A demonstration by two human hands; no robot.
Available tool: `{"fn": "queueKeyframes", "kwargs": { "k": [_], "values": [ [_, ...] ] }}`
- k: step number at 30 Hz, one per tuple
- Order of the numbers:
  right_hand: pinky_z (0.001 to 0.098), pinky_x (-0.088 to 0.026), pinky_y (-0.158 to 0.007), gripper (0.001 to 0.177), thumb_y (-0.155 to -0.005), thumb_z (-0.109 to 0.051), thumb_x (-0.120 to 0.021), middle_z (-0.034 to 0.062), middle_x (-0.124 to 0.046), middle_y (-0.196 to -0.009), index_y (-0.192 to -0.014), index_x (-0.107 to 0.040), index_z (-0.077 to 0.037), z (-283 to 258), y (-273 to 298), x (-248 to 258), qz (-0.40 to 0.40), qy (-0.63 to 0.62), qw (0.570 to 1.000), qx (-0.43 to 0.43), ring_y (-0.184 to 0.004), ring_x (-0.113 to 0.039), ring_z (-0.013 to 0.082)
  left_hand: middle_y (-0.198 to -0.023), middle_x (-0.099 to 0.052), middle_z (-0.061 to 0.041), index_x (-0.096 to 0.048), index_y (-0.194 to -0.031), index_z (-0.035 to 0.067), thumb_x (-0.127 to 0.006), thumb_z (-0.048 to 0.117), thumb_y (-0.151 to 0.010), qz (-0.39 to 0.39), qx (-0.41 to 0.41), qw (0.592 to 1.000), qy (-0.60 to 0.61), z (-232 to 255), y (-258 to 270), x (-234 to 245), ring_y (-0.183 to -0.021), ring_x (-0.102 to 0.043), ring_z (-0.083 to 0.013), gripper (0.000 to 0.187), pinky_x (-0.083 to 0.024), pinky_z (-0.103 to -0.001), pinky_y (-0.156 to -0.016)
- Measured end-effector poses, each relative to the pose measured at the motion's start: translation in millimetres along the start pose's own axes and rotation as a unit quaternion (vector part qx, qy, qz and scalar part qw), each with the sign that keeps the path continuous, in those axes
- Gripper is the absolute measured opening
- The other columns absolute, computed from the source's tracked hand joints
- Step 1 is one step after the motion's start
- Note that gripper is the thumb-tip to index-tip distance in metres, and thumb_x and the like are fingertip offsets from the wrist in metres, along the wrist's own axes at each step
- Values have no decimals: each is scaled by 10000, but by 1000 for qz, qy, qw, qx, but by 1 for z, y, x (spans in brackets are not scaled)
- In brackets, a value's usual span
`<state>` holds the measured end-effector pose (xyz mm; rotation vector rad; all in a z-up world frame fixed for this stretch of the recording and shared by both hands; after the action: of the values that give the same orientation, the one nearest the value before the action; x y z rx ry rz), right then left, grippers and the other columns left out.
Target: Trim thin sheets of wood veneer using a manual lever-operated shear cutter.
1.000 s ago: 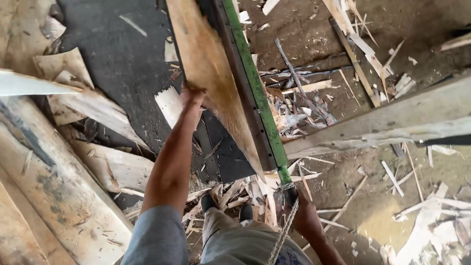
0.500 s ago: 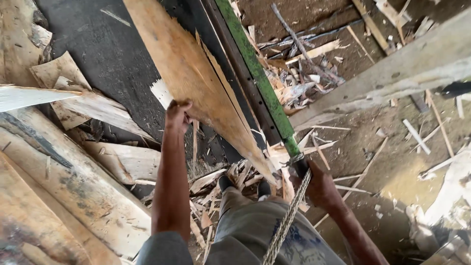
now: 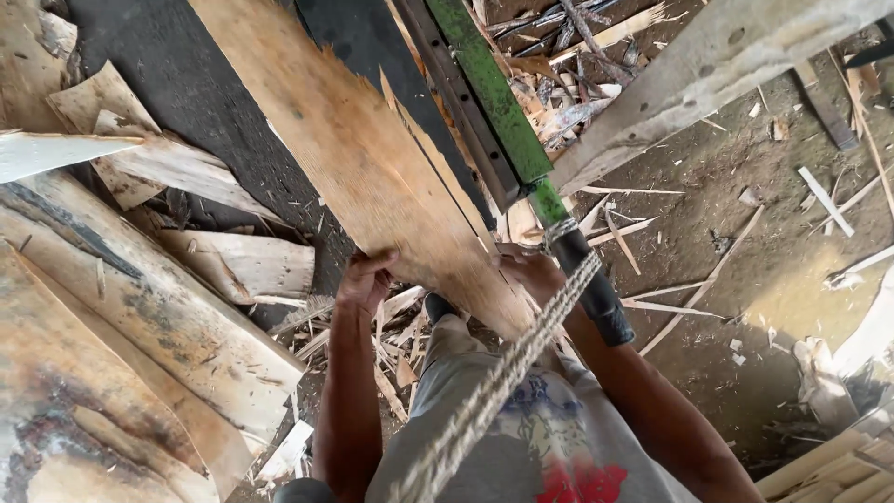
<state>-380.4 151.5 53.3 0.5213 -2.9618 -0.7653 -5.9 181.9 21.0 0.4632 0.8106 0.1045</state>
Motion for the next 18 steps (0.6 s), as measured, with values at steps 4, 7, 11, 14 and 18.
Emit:
{"fn": "queueKeyframes", "kwargs": {
  "k": [4, 7, 11, 14, 18],
  "values": [
    [319, -392, -598, 301, -1026, -210, -754, 75, -588, -756, -1049, -725, 89, -34, 3, -33, -20, -31, 999, 1, -651, -507, 138, -1050, -674, -173, -632, -1093, -59, -897, 89, -894, 35, 43, 998, -38, 5, -19, 42, -910, -687, -273, 363, -608, -397, -804],
    [242, -460, -634, 221, -910, -212, -748, 5, -693, -802, -1050, -756, -41, -58, 12, -43, 22, -25, 999, -37, -688, -585, 59, -1081, -708, -147, -654, -1125, 24, -860, 244, -755, 118, 108, 987, -13, 39, -7, -14, -927, -704, -306, 478, -630, -436, -752],
    [228, -535, -691, 201, -875, -156, -727, 43, -747, -889, -1036, -749, -38, -42, 11, -10, 36, -206, 974, -90, -746, -686, 102, -1168, -739, -161, -675, -1219, 9, -877, 179, -706, 178, 73, 981, -7, 50, -1, -40, -1006, -748, -300, 577, -654, -437, -820],
    [248, -546, -614, 272, -912, -190, -688, 87, -740, -959, -1145, -694, -51, -30, 19, 24, 84, -191, 975, -70, -718, -709, 130, -1190, -721, -173, -651, -1248, -15, -883, 105, -709, 235, 11, 972, -1, 48, 14, -41, -1016, -745, -304, 599, -650, -454, -848],
    [275, -560, -512, 370, -961, -234, -634, 146, -733, -1052, -1291, -620, -66, -20, 19, 75, 143, -177, 973, -40, -680, -742, 168, -1225, -724, -180, -609, -1294, -18, -874, 54, -721, 311, -68, 947, 34, 44, 34, -20, -1067, -740, -310, 636, -656, -423, -902]
  ]
}}
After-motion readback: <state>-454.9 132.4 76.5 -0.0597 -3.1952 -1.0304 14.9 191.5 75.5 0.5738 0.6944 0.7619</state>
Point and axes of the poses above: each hand's wrist, its own y-axis away from the middle knuckle, its own x-axis out of the back of the hand, z = x × y, the point moved 3 cm from there along -y, towards the middle knuckle
